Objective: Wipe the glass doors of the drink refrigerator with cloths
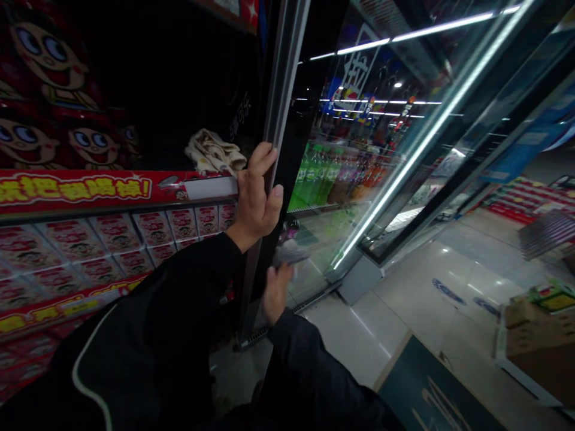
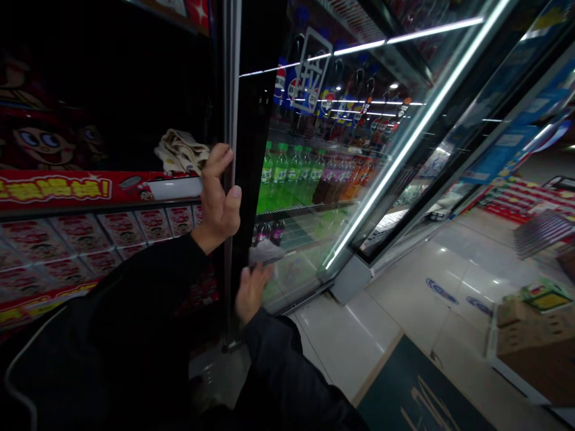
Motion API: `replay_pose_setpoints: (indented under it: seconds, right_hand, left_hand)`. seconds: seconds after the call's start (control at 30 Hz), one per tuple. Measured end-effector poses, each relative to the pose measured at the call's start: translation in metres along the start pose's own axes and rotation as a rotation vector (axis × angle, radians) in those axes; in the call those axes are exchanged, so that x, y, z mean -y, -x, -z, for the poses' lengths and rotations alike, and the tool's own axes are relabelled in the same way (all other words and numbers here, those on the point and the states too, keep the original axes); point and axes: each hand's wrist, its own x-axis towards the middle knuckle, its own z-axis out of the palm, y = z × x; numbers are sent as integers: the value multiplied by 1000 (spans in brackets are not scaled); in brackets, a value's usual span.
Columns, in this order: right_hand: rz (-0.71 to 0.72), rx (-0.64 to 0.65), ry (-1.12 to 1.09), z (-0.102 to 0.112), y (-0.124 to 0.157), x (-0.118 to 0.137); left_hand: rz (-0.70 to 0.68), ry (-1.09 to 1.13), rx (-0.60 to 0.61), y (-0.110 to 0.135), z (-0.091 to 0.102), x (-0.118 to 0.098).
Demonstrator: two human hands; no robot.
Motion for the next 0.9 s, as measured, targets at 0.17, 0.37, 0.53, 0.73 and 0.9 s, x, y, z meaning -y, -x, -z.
replay_pose_setpoints:
  seconds: [0.17, 0.37, 0.53, 0.73, 0.9]
  right_hand:
    - [134, 2, 101, -53, 62, 4]
    - [230, 84, 112, 7, 22, -84]
    - [8, -45, 120, 90, -52, -156]
    - [-297, -223, 30, 174, -137, -189]
    - [-397, -277, -122, 193, -172, -156]
  left_hand:
    - [-34, 40, 5, -1, 2, 6]
    - [-55, 38, 2, -2, 3, 7]
    - [-49, 31, -11, -4, 2, 2]
    - [-35, 26, -12, -3, 2, -1]
    - [-44, 3, -14, -4, 4, -3]
